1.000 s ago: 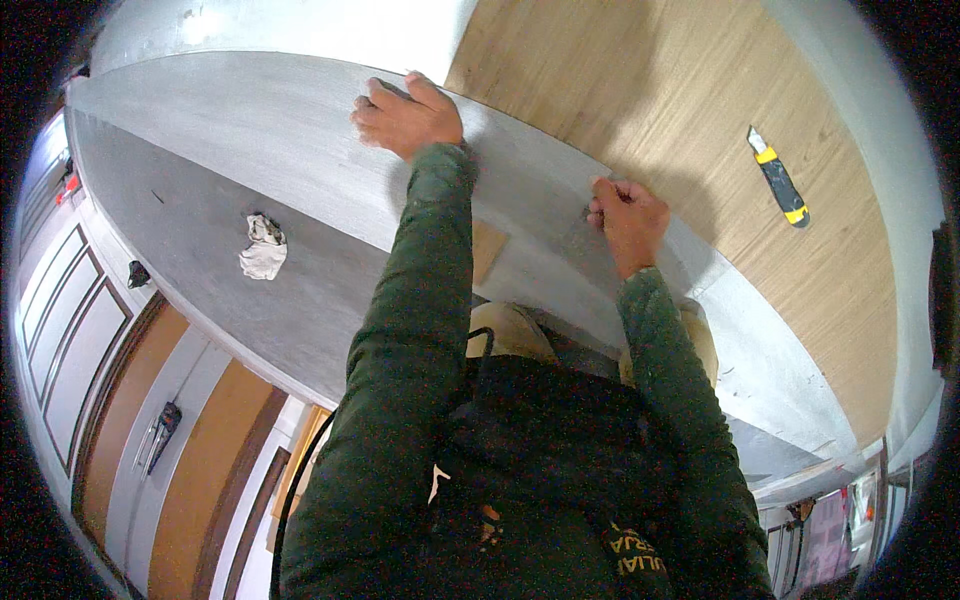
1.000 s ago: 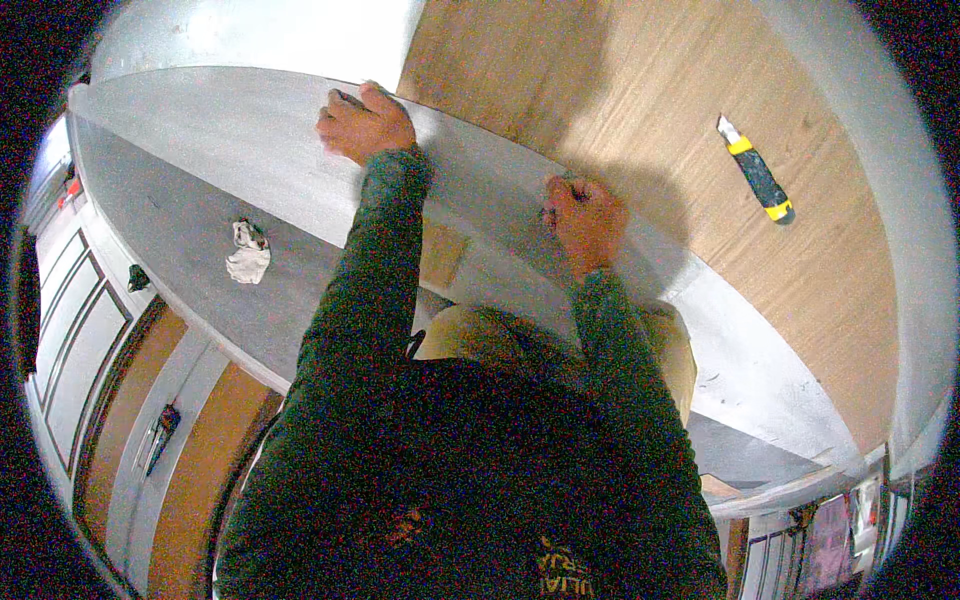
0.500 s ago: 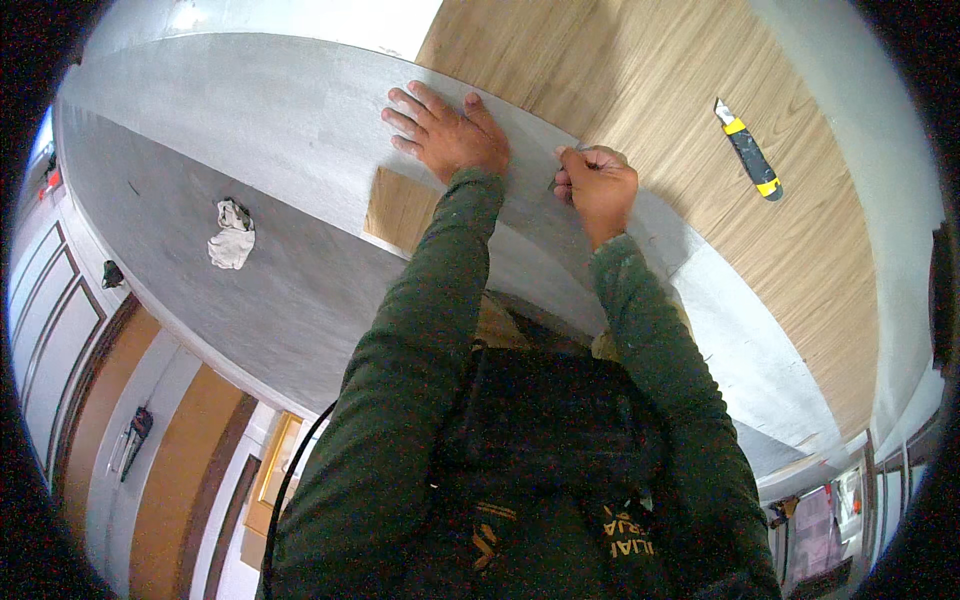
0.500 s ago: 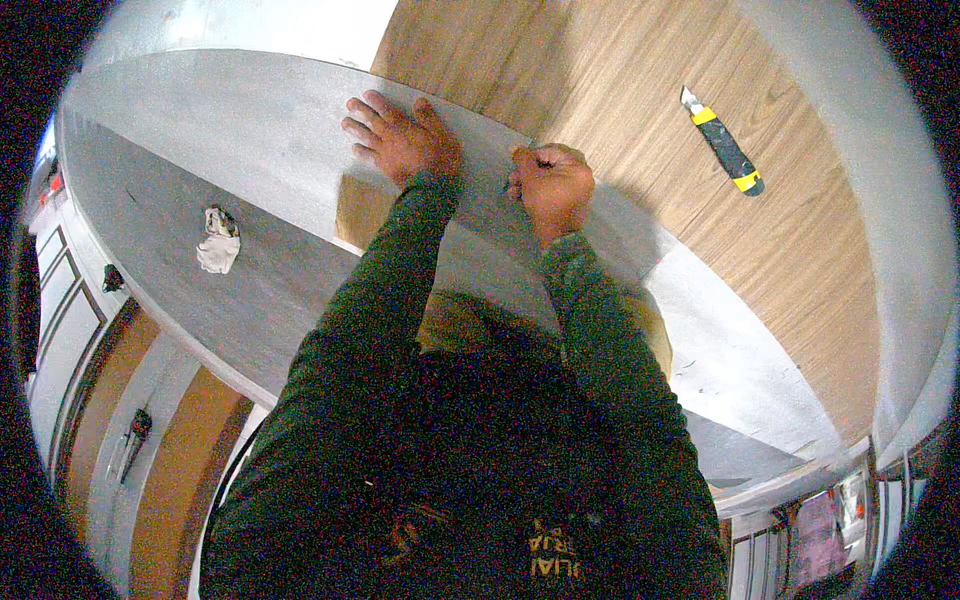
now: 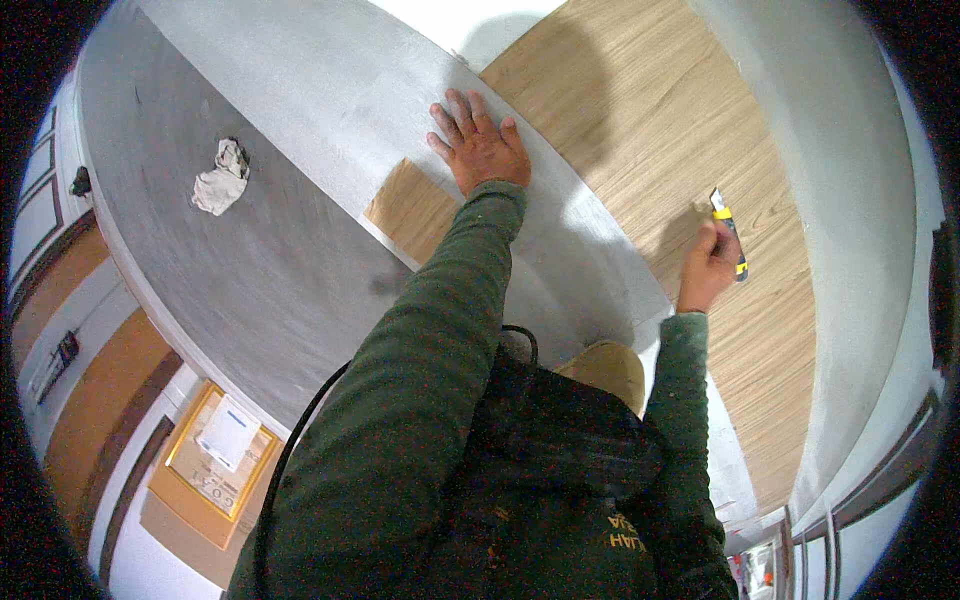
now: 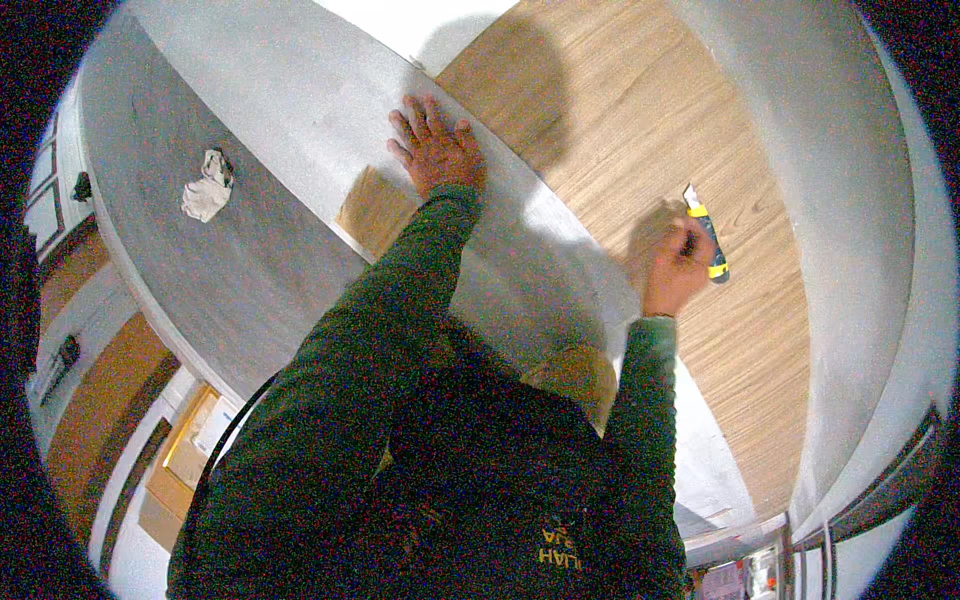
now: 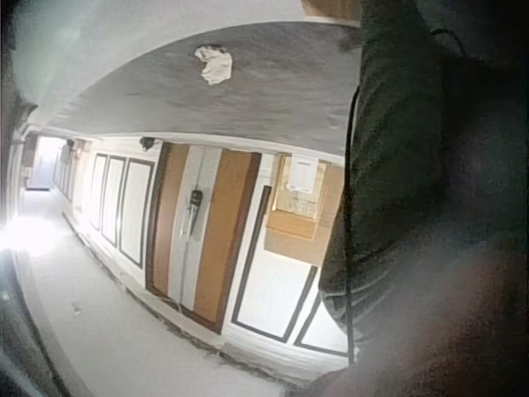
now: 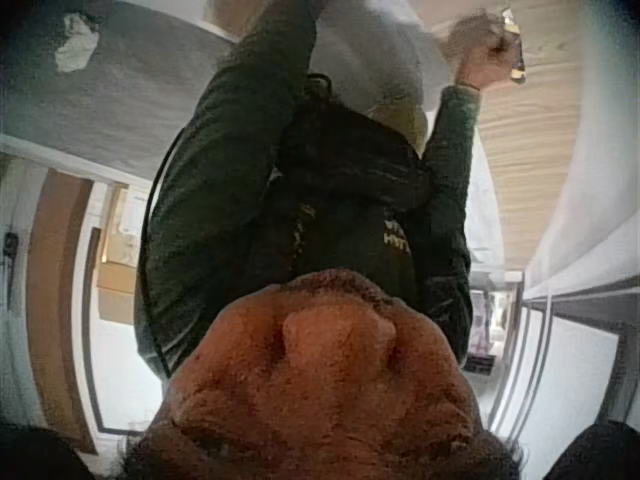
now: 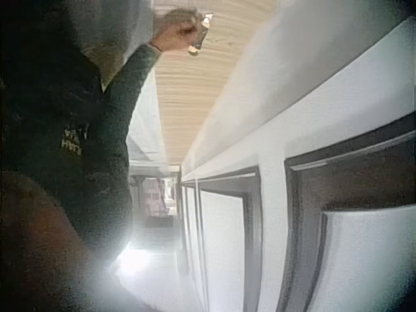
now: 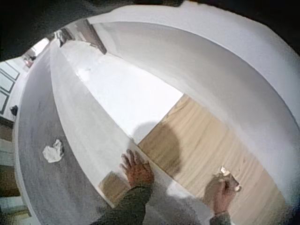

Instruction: The person uses a utility knife to score and cut pieces of wood-patterned flooring material, then snaps them by hand and presses the cut sections into place on the floor.

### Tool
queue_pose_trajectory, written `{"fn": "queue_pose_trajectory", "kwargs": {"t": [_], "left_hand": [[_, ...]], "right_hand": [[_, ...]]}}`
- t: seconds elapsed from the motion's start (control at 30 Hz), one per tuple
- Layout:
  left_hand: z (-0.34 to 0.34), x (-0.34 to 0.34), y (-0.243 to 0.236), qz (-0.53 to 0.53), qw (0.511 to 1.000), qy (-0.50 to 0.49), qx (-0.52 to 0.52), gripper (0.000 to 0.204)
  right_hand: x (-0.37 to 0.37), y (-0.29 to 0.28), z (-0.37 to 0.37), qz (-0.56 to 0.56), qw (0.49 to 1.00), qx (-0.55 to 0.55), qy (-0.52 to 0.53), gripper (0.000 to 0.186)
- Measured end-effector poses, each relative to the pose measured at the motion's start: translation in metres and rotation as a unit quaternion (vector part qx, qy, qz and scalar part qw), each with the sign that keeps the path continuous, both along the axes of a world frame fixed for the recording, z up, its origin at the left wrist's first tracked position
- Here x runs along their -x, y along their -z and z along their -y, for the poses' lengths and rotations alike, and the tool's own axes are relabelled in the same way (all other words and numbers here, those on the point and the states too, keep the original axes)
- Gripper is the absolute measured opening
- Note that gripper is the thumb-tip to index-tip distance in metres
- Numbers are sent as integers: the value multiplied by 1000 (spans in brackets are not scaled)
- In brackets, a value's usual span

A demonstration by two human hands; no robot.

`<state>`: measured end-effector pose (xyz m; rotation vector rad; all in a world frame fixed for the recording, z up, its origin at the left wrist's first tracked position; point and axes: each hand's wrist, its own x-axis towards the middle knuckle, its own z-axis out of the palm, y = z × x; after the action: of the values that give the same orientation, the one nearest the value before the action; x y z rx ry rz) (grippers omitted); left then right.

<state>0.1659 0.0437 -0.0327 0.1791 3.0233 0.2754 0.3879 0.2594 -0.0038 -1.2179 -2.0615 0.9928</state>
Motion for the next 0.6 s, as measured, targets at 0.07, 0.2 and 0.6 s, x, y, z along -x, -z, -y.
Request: {"fn": "queue_pose_trajectory", "kwargs": {"t": [0.07,0.2,0.6], "left_hand": [[12,0,3,-19,999,-14,-27,62],[12,4,7,-20,998,-42,-42,53],[3,9,1,4,994,-98,-38,56]], "right_hand": [[-16,-15,-32,203,965,-138,-93,35],[-35,-11,-55,291,908,-229,-194,49],[71,-39,23,129,930,142,-312,37]]}}
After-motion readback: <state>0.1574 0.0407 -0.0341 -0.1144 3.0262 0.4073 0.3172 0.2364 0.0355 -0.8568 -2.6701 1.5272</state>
